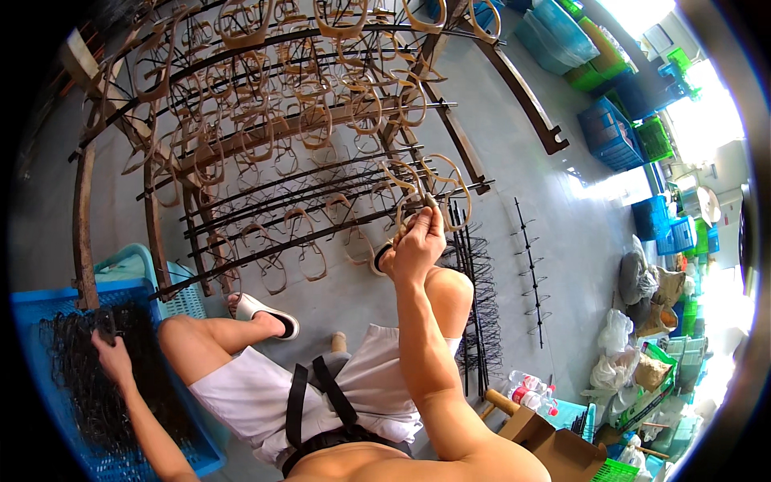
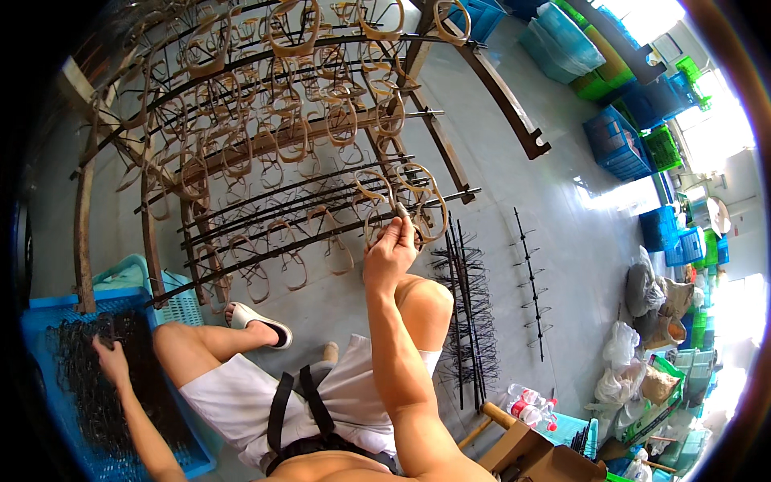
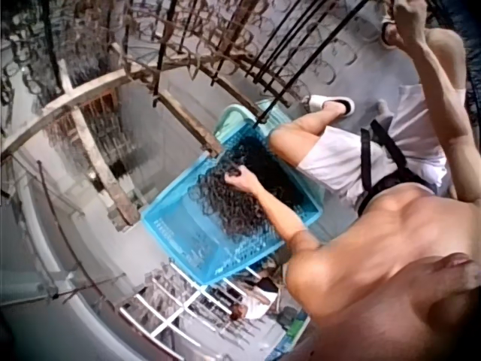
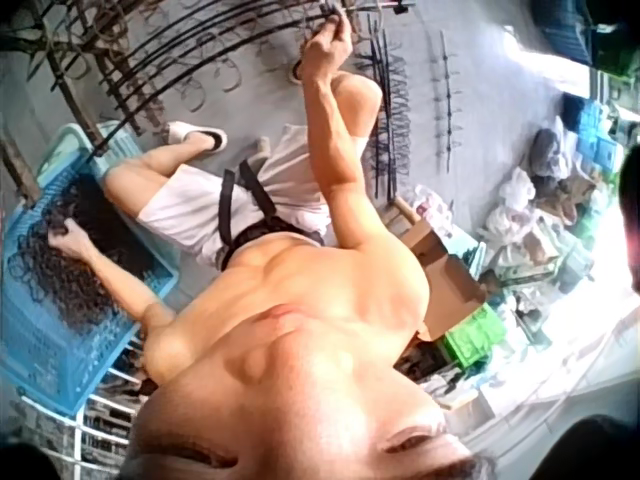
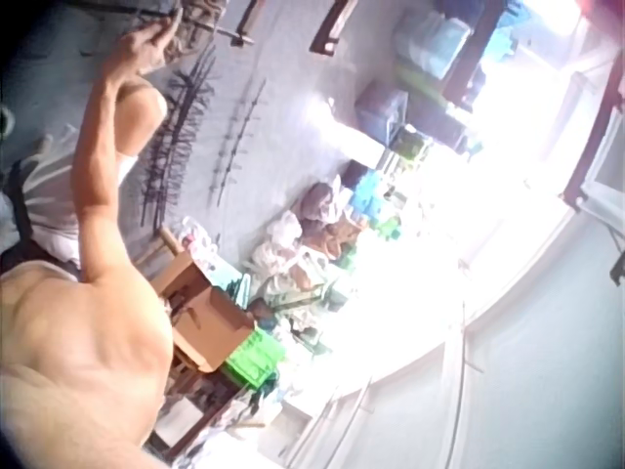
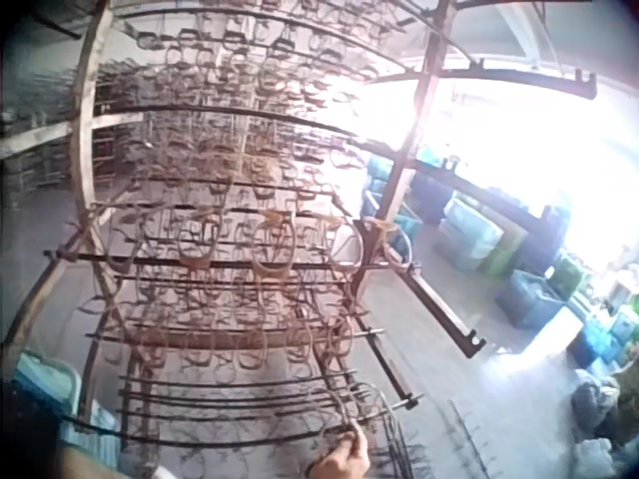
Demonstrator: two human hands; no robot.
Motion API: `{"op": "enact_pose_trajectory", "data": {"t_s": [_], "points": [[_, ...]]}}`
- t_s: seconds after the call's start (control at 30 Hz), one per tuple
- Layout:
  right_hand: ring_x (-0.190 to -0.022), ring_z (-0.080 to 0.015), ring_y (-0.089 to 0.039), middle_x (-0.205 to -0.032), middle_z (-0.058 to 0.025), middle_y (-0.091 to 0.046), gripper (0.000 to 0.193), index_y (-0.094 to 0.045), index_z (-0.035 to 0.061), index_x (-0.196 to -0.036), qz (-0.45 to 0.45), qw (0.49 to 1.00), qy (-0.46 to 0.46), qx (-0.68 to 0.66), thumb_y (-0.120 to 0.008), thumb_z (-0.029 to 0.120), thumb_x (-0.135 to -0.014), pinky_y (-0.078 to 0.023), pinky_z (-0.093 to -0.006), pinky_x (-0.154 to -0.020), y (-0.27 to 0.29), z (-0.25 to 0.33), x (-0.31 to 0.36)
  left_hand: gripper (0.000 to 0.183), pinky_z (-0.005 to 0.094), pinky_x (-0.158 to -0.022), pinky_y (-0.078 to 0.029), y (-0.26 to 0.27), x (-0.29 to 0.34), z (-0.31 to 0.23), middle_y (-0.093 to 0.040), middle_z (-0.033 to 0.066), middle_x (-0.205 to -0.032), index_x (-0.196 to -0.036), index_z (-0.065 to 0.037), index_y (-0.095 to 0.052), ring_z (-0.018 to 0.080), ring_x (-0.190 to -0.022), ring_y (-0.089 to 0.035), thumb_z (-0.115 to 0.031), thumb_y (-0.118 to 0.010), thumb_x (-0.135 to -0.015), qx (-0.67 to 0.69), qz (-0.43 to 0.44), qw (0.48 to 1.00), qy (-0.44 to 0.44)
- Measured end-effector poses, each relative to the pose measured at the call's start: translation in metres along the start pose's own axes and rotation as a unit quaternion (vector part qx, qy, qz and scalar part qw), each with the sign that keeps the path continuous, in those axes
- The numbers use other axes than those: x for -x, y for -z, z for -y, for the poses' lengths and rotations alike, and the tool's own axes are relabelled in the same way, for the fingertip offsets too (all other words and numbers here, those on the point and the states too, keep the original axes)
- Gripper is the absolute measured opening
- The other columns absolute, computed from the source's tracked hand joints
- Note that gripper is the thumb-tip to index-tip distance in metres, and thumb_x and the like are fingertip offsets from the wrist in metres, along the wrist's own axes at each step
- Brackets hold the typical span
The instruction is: The person sits on a stool and repeatedly picks up metal hooks from a blue basket, then attaches them to the ends of wooden hangers on a multi-tiered metal rack. The person handles the hooks and hangers one at a time, securing them onto the rack structure.
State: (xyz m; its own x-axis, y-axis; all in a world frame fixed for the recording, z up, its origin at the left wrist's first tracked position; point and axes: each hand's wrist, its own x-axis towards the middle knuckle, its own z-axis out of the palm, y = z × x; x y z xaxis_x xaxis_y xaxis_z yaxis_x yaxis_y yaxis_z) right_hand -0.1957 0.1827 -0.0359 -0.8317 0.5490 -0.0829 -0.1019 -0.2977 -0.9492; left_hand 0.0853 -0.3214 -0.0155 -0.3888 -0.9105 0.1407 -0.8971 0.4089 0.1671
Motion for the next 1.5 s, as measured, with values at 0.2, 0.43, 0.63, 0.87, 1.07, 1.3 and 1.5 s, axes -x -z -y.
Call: {"op": "enact_pose_trajectory", "data": {"t_s": [0.2, 0.43, 0.63, 0.87, 1.07, 1.3, 1.5], "points": [[-0.043, -0.0016, -0.031, -0.059, 0.0052, -0.04, 0.019, -0.058, 0.0043, -0.107, 0.056, 0.998, -0.026, -0.001, -0.046, 0.014, -0.095, -0.027, -0.0189, -0.034, 0.002, 0.005, 0.001, 0.046, 0.0318, -0.092, -0.042, 0.074, 0.097, -0.003, -0.048, 0.0216, -0.126, -0.13, 0.004, -0.032, 0.024, -0.105, -0.053, -0.013, -0.052, -0.091, 0.385, -0.114, 0.904, -0.146], [-0.047, -0.0018, -0.032, -0.06, 0.0055, -0.041, 0.019, -0.057, 0.0012, -0.107, 0.137, 0.986, 0.057, 0.076, -0.046, 0.009, -0.094, -0.026, -0.0176, -0.041, 0.008, -0.002, 0.009, 0.042, 0.029, -0.084, -0.039, 0.139, 0.168, -0.078, -0.057, 0.009, -0.096, -0.128, 0.003, -0.039, 0.0156, -0.09, -0.05, -0.012, -0.047, -0.089, 0.414, 0.121, 0.841, -0.328], [-0.048, -0.0024, -0.035, -0.062, 0.0039, -0.044, 0.022, -0.057, 0.0004, -0.111, 0.177, 0.975, 0.071, 0.115, -0.047, 0.009, -0.093, -0.029, -0.0181, -0.042, 0.016, -0.009, 0.016, 0.039, 0.027, -0.067, -0.046, 0.124, 0.183, -0.106, -0.059, 0.014, -0.096, -0.123, 0.003, -0.044, 0.0147, -0.075, -0.055, -0.005, -0.049, -0.086, 0.41, 0.136, 0.81, -0.397], [-0.052, -0.0037, -0.035, -0.06, 0.003, -0.045, 0.023, -0.056, -0.0018, -0.111, 0.192, 0.927, 0.23, 0.227, -0.046, 0.007, -0.092, -0.031, -0.0194, -0.045, 0.034, -0.019, -0.004, 0.052, 0.0192, -0.061, -0.039, 0.135, 0.167, -0.064, -0.058, 0.0113, -0.098, -0.129, 0.003, -0.04, 0.0083, -0.067, -0.048, 0.003, -0.043, -0.078, 0.451, 0.027, 0.879, -0.152], [-0.051, -0.0068, -0.04, -0.059, 0.0006, -0.045, 0.025, -0.056, 0.0019, -0.114, 0.122, 0.947, 0.189, 0.227, -0.046, 0.008, -0.092, -0.033, -0.0232, -0.044, 0.025, -0.011, -0.004, 0.04, 0.0193, -0.052, -0.031, 0.141, 0.194, -0.058, -0.044, 0.0051, -0.07, -0.108, 0.003, -0.043, 0.0101, -0.057, -0.038, -0.011, -0.049, -0.071, 0.586, 0.075, 0.77, -0.243], [-0.052, -0.0051, -0.034, -0.063, 0.004, -0.045, 0.02, -0.058, 0.0014, -0.106, 0.113, 0.946, 0.214, 0.215, -0.046, 0.01, -0.093, -0.029, -0.0219, -0.044, 0.018, -0.009, -0.005, 0.036, 0.0217, -0.046, -0.033, 0.119, 0.209, -0.101, -0.043, 0.0038, -0.063, -0.105, 0.002, -0.043, 0.0113, -0.055, -0.04, -0.02, -0.06, -0.081, 0.735, 0.166, 0.626, -0.2], [-0.044, -0.0021, -0.036, -0.059, 0.0046, -0.043, 0.021, -0.056, 0.0047, -0.112, 0.145, 0.983, 0.05, 0.097, -0.045, 0.012, -0.095, -0.029, -0.0179, -0.037, 0.011, 0.008, -0.003, 0.039, 0.0224, -0.045, -0.034, 0.109, 0.2, -0.125, -0.042, 0.0016, -0.058, -0.102, 0.001, -0.043, 0.0098, -0.054, -0.04, -0.024, -0.064, -0.08, 0.758, 0.222, 0.572, -0.221]]}}
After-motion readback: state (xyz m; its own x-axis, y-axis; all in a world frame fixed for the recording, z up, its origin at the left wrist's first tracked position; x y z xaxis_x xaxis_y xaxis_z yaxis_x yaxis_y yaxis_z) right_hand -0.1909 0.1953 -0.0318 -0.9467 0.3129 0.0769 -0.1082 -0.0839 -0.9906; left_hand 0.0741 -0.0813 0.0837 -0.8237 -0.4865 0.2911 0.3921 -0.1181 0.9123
